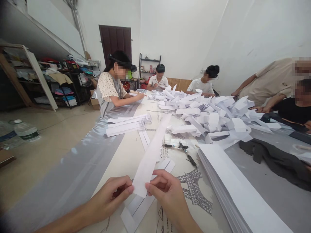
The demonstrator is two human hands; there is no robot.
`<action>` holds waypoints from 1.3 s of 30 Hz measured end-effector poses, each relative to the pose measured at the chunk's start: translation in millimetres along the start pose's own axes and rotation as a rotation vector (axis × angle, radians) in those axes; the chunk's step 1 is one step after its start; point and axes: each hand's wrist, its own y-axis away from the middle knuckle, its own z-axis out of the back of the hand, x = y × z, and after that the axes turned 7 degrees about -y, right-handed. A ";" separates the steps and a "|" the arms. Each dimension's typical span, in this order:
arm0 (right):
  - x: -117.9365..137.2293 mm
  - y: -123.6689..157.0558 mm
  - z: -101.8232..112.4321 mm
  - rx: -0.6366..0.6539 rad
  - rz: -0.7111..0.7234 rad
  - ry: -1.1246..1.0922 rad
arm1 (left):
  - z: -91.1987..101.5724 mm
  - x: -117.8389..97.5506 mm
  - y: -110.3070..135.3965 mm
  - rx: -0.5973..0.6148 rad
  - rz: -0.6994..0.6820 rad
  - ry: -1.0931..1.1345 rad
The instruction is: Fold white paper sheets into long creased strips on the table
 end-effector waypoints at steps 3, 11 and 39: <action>0.5 1.1 -2.7 0.000 0.006 -0.012 | -0.5 0.6 0.7 0.000 -0.001 0.002; -1.7 -2.8 4.1 0.058 -0.021 -0.006 | 0.3 -2.8 0.3 0.004 0.002 0.020; -13.1 -5.8 12.9 0.132 -0.023 0.004 | 2.0 -3.7 -6.9 -0.008 0.211 0.335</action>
